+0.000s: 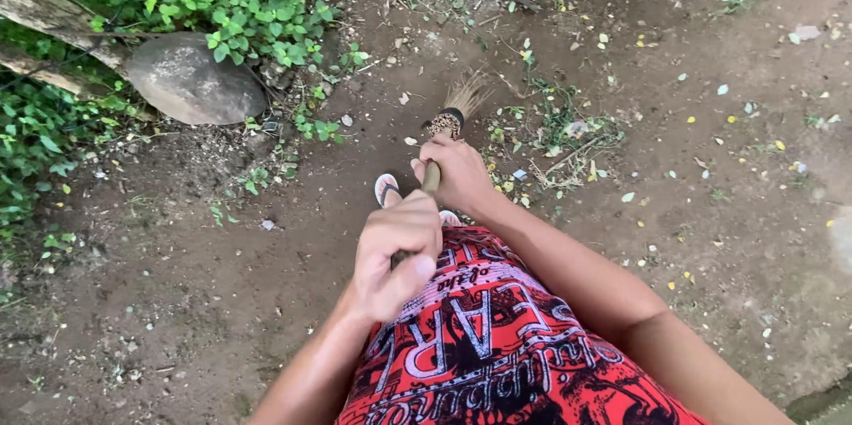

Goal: The person sweeps dirt and fallen leaves across the ground using a broom.

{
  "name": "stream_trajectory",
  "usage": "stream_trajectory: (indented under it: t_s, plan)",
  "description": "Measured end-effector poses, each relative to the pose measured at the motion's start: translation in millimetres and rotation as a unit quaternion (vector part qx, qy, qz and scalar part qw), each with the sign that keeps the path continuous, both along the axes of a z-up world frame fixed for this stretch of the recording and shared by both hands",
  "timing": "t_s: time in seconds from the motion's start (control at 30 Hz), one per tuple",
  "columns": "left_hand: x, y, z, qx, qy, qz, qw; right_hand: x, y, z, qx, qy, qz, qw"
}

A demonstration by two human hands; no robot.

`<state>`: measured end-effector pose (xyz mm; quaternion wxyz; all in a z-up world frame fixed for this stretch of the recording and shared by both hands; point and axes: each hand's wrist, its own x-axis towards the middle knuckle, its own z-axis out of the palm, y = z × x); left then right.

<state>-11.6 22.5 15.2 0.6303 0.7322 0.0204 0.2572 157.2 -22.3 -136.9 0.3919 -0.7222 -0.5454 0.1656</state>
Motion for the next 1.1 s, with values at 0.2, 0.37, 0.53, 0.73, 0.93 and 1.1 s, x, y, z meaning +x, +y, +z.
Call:
stream_trajectory:
  t_s: [0.2,0.37,0.53,0.73,0.93,1.1]
  plan:
    - [6,-7,-3,0.041,-0.005,0.014,0.999,6,13,-7,0.034,-0.008,0.007,0.999]
    - [25,-2,-51,0.083,0.015,0.045,0.995,15,33,-39,0.062,0.026,0.036,0.997]
    - [36,3,-83,0.063,0.036,0.027,0.997,24,31,-81,0.089,0.049,0.059,0.993]
    - [35,-2,-90,-0.022,0.016,-0.014,1.000,30,-2,-80,0.018,0.019,-0.007,1.000]
    - [36,2,-75,-0.084,-0.002,-0.054,0.995,36,-28,-61,-0.090,-0.027,-0.067,0.993]
    - [34,9,-68,-0.184,-0.088,-0.072,0.976,34,-40,-35,-0.145,-0.084,-0.119,0.979]
